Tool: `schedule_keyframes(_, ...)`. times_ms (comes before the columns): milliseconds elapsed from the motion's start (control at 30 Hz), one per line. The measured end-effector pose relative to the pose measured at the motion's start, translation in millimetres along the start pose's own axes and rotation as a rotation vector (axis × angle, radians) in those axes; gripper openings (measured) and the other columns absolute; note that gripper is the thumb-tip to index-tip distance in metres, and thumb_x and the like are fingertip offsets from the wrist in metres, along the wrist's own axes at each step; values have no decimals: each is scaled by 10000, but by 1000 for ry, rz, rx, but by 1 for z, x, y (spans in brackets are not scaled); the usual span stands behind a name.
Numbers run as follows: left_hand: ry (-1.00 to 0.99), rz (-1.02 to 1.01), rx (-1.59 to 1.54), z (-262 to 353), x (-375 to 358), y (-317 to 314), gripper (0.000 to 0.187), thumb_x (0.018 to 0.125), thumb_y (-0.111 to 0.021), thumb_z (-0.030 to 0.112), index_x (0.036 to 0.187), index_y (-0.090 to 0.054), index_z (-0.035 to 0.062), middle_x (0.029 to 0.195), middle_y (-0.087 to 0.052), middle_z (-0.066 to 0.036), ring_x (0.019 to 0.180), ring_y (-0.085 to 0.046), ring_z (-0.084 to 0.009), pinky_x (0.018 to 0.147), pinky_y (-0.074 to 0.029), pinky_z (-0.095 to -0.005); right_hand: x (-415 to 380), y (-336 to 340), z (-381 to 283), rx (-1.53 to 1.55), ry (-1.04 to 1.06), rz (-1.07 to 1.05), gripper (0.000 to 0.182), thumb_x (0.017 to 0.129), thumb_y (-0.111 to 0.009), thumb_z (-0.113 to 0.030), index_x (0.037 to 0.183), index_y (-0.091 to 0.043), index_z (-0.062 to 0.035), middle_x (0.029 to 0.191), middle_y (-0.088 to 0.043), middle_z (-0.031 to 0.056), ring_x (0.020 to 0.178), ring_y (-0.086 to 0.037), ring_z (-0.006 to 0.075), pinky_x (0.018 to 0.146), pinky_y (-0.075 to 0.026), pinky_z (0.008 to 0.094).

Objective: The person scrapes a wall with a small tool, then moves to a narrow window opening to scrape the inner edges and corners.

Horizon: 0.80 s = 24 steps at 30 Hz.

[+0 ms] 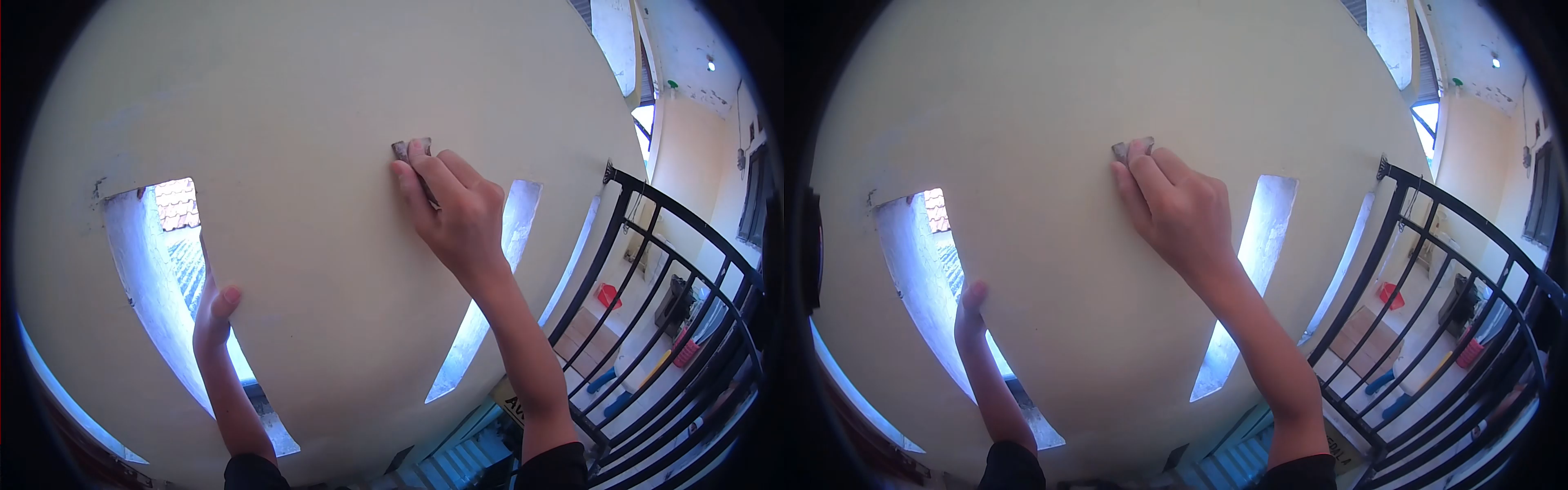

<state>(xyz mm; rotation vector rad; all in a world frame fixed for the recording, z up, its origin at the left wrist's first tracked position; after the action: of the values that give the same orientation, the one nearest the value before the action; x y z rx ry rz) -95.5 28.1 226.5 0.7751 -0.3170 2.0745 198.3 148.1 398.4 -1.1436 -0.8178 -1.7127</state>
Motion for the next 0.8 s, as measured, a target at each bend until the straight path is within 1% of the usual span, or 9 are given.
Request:
schedule_keyframes(100,24,4,77,2,6,0,1294,583,-517,920,1535,-230,92,1544,-221,-225,1444,-217,-472,1085,-232,-701,9,7,27,-41,-135,80,111,891,-711,-121,918,-678,-19,667,-569,70,478,-538,215,444,-432,323)
schedule_keyframes(133,13,2,36,-2,3,0,1235,612,-534,888,1502,-273,71,1474,-285,-213,1374,-288,-433,1040,-285,-641,13,8,29,25,-231,132,98,894,-731,-115,926,-731,-23,644,-594,62,492,-525,147,470,-406,278)
schedule_keyframes(233,-76,-5,-165,-9,0,3,971,749,-632,725,1340,-484,-31,1140,-588,-152,1034,-625,-239,820,-537,-347,0,0,-12,42,33,-45,116,914,-712,-122,886,-724,-9,635,-603,59,502,-528,120,473,-406,283)
schedule_keyframes(300,-31,5,-74,-3,5,-4,1134,665,-561,831,1446,-339,39,1349,-400,-197,1271,-409,-373,965,-388,-558,-7,-2,-7,-11,64,-62,117,905,-722,-123,882,-706,-9,635,-579,60,495,-521,150,474,-407,296)
schedule_keyframes(367,-5,1,-27,-2,6,-6,1218,621,-530,882,1491,-271,70,1432,-320,-218,1373,-322,-436,1026,-330,-654,1,7,32,-8,-49,15,111,893,-733,-120,902,-698,-15,645,-558,59,491,-517,189,474,-412,310)
schedule_keyframes(400,-3,10,-36,-5,5,-6,1215,620,-534,881,1484,-274,66,1411,-333,-216,1356,-342,-431,1015,-347,-645,8,13,43,26,-226,-4,111,897,-730,-123,890,-694,-19,649,-560,59,497,-521,198,473,-415,324)
schedule_keyframes(500,-10,48,-1,-18,5,3,1208,620,-540,876,1468,-275,57,1355,-363,-208,1301,-402,-420,976,-391,-621,-4,-1,-8,74,155,-8,162,929,-698,-132,815,-686,-18,616,-581,51,500,-534,142,468,-408,311)
schedule_keyframes(667,-8,85,-41,-19,1,-1,1174,637,-555,854,1453,-306,46,1336,-385,-210,1227,-466,-396,928,-433,-593,7,11,56,35,-200,-53,108,899,-724,-137,885,-683,-39,691,-593,82,530,-563,220,498,-490,330)
schedule_keyframes(800,48,37,-129,-32,2,20,1101,679,-608,801,1411,-385,10,1249,-484,-188,1144,-545,-330,885,-491,-479,-30,-4,-7,111,212,-80,118,899,-718,-150,860,-690,-42,691,-601,80,523,-566,201,488,-454,312)
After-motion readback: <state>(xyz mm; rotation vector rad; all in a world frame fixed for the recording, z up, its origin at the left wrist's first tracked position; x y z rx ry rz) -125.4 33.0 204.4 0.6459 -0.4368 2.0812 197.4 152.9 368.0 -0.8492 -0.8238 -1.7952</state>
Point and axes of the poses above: each hand's wrist, its own x-axis towards the middle knuckle, its own y-axis out of the back of the hand, z = x × y, the point moved 3 cm from there along x, towards the middle knuckle
